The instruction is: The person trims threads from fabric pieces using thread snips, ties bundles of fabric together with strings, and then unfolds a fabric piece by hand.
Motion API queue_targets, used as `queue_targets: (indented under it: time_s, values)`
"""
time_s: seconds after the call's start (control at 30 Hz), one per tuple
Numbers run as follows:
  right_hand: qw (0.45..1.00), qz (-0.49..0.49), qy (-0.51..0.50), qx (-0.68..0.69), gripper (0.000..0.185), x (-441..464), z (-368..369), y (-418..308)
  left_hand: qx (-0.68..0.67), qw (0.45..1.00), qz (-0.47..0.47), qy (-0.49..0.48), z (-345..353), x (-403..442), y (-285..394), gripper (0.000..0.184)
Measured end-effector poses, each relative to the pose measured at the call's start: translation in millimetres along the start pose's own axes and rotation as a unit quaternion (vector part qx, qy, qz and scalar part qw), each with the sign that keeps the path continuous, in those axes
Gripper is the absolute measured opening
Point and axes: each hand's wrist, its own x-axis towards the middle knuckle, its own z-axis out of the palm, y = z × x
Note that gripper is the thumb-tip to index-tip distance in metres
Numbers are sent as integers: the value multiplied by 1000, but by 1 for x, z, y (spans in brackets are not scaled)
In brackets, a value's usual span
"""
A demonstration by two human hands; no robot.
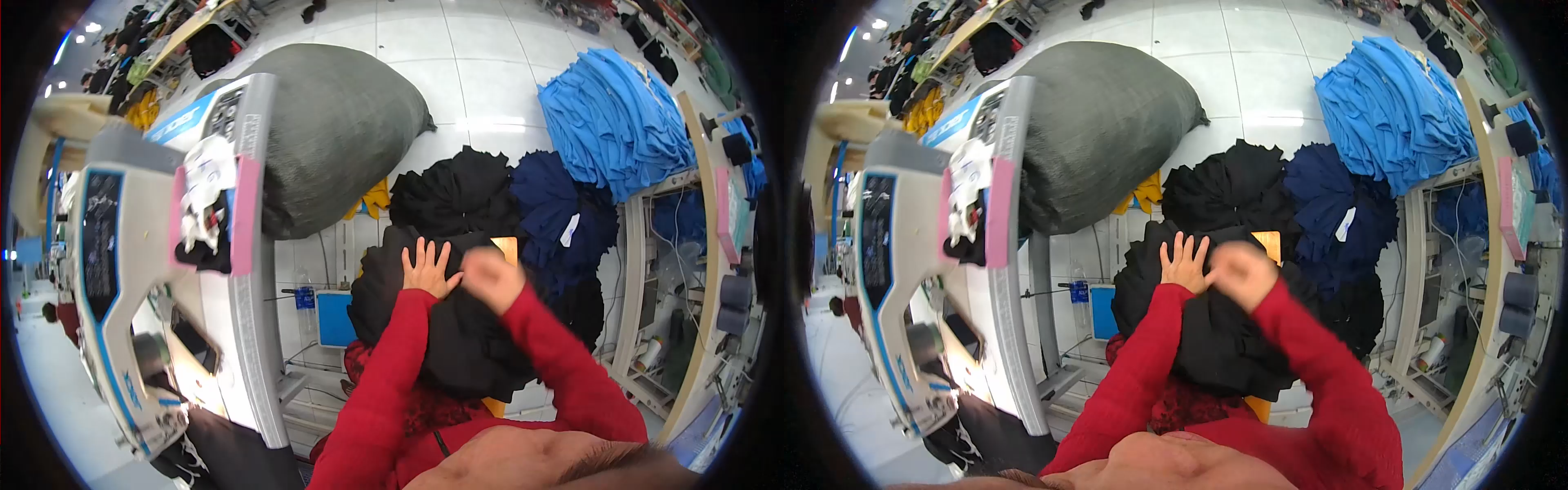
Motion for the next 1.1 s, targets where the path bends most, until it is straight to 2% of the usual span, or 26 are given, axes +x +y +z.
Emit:
queue_targets:
  time_s: [0.03,0.07,0.13,0.17,0.23,0.27,0.3,0.37,0.5,0.7,0.77,1.1]
  values:
    - [960,201,52,187,19,35,-13,26,-7,999,-2,37,7,3,0,68]
    - [905,217,119,345,21,77,-24,58,-13,999,-6,37,6,4,1,67]
    - [812,281,297,416,32,148,-25,146,-15,999,-13,41,0,10,1,66]
    - [749,328,336,467,42,174,-22,201,-13,999,-13,42,0,11,1,66]
    - [667,436,404,450,58,192,7,294,-12,999,-16,37,-2,13,-1,66]
    - [604,535,421,414,55,193,23,311,-12,999,-16,33,-2,15,-1,66]
    - [573,559,431,416,46,177,44,355,-12,999,-16,28,-2,15,-2,67]
    - [533,631,411,384,48,154,75,393,-31,999,-23,33,-2,17,-3,66]
    - [495,708,376,335,52,129,109,434,-35,999,-35,12,0,17,-5,64]
    - [479,745,349,306,59,124,118,456,-62,997,-52,-16,-1,19,-9,61]
    - [496,758,311,287,75,123,115,458,-67,996,-58,-24,-1,18,-8,60]
    - [457,751,380,287,72,98,122,483,-83,993,-74,-39,-1,24,-14,53]
